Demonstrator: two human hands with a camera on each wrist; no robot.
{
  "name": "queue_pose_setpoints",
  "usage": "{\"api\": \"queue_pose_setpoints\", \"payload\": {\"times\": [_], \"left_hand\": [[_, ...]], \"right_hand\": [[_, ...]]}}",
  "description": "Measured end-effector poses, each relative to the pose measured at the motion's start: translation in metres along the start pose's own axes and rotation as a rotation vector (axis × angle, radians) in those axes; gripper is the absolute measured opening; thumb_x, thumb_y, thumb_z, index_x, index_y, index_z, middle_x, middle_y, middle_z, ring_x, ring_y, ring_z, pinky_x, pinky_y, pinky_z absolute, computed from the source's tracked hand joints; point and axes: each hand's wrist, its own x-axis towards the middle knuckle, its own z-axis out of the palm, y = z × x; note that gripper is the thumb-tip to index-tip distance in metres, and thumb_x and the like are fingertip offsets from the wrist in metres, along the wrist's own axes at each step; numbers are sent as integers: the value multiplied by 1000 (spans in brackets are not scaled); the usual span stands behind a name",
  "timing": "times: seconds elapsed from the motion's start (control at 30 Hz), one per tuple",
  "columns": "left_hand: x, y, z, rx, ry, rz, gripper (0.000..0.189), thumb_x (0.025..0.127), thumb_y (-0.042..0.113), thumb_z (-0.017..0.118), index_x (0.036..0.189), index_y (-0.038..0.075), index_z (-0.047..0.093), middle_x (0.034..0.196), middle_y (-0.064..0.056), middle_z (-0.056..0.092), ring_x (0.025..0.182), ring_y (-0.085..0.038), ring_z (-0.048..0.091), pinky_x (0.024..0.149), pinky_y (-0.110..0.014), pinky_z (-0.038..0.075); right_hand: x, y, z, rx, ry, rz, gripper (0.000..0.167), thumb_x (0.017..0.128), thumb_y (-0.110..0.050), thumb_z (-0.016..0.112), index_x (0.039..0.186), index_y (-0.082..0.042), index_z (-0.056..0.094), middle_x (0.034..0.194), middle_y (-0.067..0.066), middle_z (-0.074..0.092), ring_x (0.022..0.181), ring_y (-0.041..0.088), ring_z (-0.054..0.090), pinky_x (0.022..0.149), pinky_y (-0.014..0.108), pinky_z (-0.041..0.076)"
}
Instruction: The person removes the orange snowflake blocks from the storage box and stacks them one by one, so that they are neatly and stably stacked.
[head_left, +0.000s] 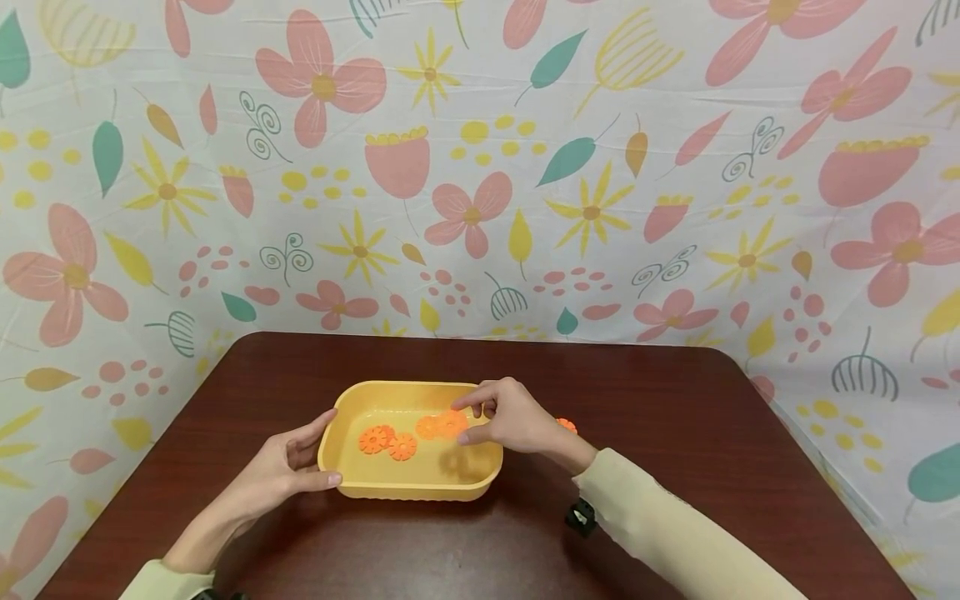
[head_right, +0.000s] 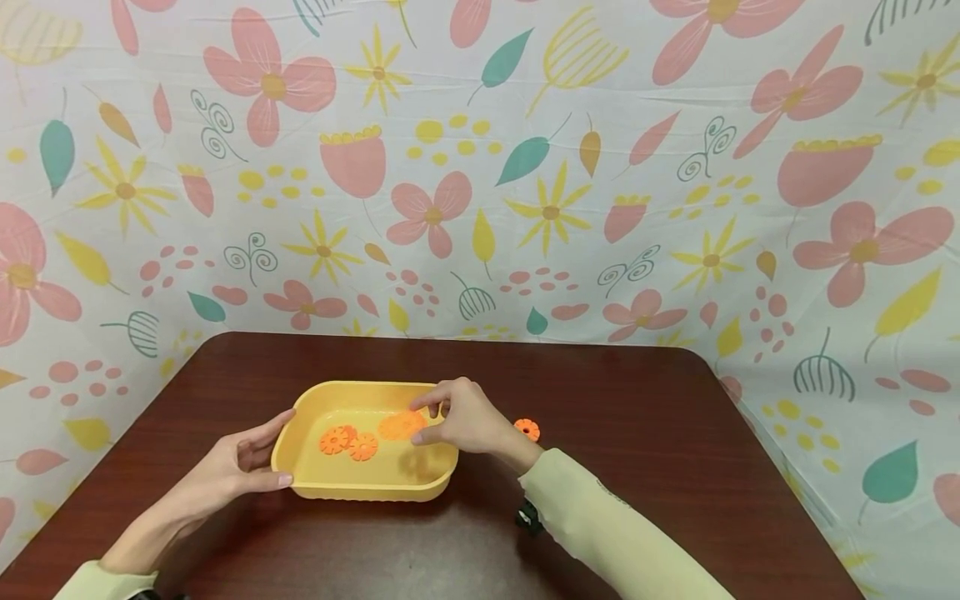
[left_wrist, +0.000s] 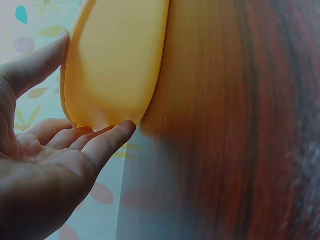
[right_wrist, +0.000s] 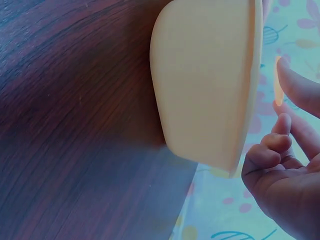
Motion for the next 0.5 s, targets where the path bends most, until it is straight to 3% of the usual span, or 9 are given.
{"api": "queue_pose_setpoints", "payload": {"times": [0.13, 0.5], "left_hand": [[0, 0, 0, 3, 4, -4, 95, 92, 1, 80, 166, -2, 21, 167, -25, 28, 144, -44, 43, 97, -31, 55], [0, -1, -1, 1, -2, 4, 94, 93, 0, 78, 166, -2, 20, 166, -25, 29, 140, -38, 50, 96, -31, 55]], "right_hand": [[-4, 2, -6, 2, 20, -15, 35, 81, -11, 93, 114, -8, 83, 83, 3, 62, 70, 24, 46, 63, 26, 36], [-20, 11, -21, 51, 66, 15, 36, 81, -9, 93, 114, -5, 82, 83, 16, 63, 69, 19, 48, 64, 26, 40]]}}
